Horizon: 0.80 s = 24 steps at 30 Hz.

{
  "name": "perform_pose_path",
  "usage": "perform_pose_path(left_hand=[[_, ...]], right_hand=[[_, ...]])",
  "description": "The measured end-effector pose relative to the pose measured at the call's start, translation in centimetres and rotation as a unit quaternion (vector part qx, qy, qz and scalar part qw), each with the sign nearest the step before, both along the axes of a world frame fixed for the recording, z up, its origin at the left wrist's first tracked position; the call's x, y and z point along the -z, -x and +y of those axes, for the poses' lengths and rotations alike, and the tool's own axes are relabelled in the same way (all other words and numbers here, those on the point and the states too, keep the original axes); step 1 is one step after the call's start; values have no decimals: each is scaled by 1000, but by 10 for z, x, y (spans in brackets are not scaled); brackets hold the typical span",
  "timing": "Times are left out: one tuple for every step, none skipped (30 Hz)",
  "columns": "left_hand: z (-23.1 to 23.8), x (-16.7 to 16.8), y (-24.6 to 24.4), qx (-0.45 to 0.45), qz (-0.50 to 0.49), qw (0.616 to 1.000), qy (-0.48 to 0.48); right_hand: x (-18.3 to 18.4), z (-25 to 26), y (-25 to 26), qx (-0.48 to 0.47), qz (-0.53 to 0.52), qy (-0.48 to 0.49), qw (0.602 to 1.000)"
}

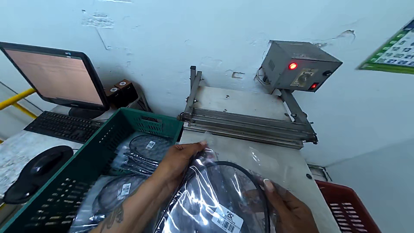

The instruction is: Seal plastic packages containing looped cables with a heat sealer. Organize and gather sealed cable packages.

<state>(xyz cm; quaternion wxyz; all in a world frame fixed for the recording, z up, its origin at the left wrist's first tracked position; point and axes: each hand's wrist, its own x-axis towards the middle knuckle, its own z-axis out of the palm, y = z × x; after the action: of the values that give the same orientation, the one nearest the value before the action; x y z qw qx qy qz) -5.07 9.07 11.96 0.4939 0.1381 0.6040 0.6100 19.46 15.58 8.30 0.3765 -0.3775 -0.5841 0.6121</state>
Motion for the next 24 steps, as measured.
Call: perform_pose_path(left_hand=[[2, -1, 2, -1, -1, 1000, 5], [4, -2, 4, 1, -6, 1000, 6], [6, 0, 5, 3, -7, 1000, 8], [10, 4, 7, 13, 5, 1000, 11], [15, 8, 9, 37, 41, 998, 13], [23, 14, 10, 67, 101, 992, 14], [32, 18, 12, 107, 167, 980, 12], [43, 21, 12, 141, 222, 965, 11], [56, 24, 7, 164, 256, 952, 11], [69, 27, 1, 181, 271, 945, 21], [82, 29, -5, 200, 270, 941, 41], [92, 29, -9, 217, 265, 937, 62], [99, 30, -12, 230, 258, 935, 82], [102, 30, -14, 235, 251, 934, 99], [103, 31, -14, 232, 244, 935, 111], [103, 33, -13, 219, 239, 939, 117], [102, 36, -10, 199, 234, 944, 119], [99, 40, -8, 177, 227, 950, 119], [96, 44, -5, 155, 216, 957, 118], [92, 47, -3, 132, 205, 963, 115], [89, 48, -1, 107, 197, 968, 109], [87, 46, 0, 89, 189, 973, 100], [84, 44, 0, 77, 182, 976, 91], [80, 42, -1, 69, 175, 979, 83]], right_hand=[[2, 2, -4, -10, -7, 0, 1000], [6, 3, -9, -15, -14, 11, 1000], [10, 3, -12, -12, -21, 20, 1000], [15, 3, -15, -6, -23, 17, 1000], [18, 3, -17, 9, -27, 4, 1000], [21, 5, -20, 29, -34, -16, 999], [22, 8, -23, 48, -42, -30, 998], [21, 13, -27, 66, -57, -38, 995], [22, 20, -33, 84, -72, -42, 993], [24, 28, -40, 99, -91, -41, 990], [27, 37, -48, 111, -113, -36, 987], [33, 46, -54, 123, -135, -31, 983], [39, 54, -59, 134, -157, -23, 978], [45, 58, -60, 145, -175, -20, 974], [49, 61, -58, 152, -185, -19, 971], [52, 64, -54, 154, -187, -19, 970], [53, 65, -47, 156, -185, -19, 970], [54, 66, -40, 160, -177, -20, 971], [55, 66, -33, 161, -169, -23, 972], [54, 66, -26, 164, -160, -24, 973], [53, 66, -20, 170, -148, -26, 974], [51, 65, -14, 180, -136, -29, 974], [48, 62, -9, 188, -125, -33, 974], [44, 59, -6, 196, -112, -38, 973]])
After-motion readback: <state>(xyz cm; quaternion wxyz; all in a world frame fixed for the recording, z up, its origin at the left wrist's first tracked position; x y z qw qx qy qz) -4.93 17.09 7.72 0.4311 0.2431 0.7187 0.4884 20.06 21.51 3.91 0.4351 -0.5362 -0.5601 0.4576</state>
